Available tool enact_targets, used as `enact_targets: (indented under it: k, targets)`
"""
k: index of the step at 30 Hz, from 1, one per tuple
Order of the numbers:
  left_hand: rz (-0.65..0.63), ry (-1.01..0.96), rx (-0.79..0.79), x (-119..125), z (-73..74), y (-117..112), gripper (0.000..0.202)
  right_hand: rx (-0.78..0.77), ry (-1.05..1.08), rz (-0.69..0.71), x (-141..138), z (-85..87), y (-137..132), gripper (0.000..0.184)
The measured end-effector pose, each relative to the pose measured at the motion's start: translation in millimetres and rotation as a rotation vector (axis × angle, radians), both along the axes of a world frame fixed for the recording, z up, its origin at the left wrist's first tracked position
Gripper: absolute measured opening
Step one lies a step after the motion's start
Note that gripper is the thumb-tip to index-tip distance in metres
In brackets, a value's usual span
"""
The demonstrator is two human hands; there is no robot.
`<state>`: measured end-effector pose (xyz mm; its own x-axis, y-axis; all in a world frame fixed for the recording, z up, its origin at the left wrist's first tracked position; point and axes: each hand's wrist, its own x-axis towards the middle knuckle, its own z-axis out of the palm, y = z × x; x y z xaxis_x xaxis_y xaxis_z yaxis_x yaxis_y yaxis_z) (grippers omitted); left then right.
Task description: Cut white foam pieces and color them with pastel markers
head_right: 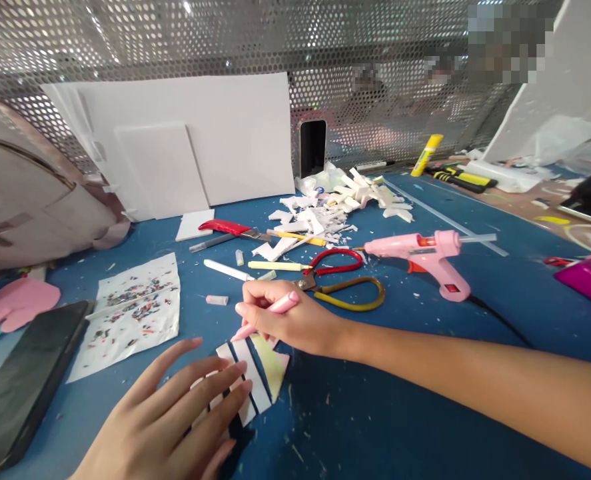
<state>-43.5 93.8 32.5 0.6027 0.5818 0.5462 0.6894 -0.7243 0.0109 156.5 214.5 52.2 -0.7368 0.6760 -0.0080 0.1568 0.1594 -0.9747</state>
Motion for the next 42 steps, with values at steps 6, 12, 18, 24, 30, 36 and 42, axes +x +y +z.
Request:
enact_targets:
  k: [6,12,18,24,30,36,42]
  targets:
    - [-0.009,0.013,-0.024,-0.1,3.7,0.2,0.022,-0.004,0.022,-0.006,-0.6,1.7,0.2,0.029]
    - [-0.022,-0.020,0.001,1.6,5.0,3.8,0.023,0.015,-0.001,-0.005,0.0,1.3,0.4,0.031]
    - [-0.020,-0.020,0.002,1.5,6.0,2.4,0.022,0.038,0.044,-0.008,1.7,-2.5,2.3,0.041]
    - [-0.024,-0.017,0.010,1.6,2.7,1.5,0.023,-0.037,0.047,-0.013,0.5,-1.9,-0.1,0.027]
    - [-0.021,-0.022,0.000,2.3,5.2,1.5,0.023,0.044,0.086,-0.003,1.0,-3.7,2.4,0.044]
    - [-0.022,-0.021,0.011,0.4,7.0,0.5,0.023,0.005,0.047,0.007,1.0,-2.3,2.2,0.035]
    - [-0.019,-0.024,0.003,1.6,8.1,0.7,0.023,-0.015,0.053,-0.002,1.2,-2.8,1.2,0.033]
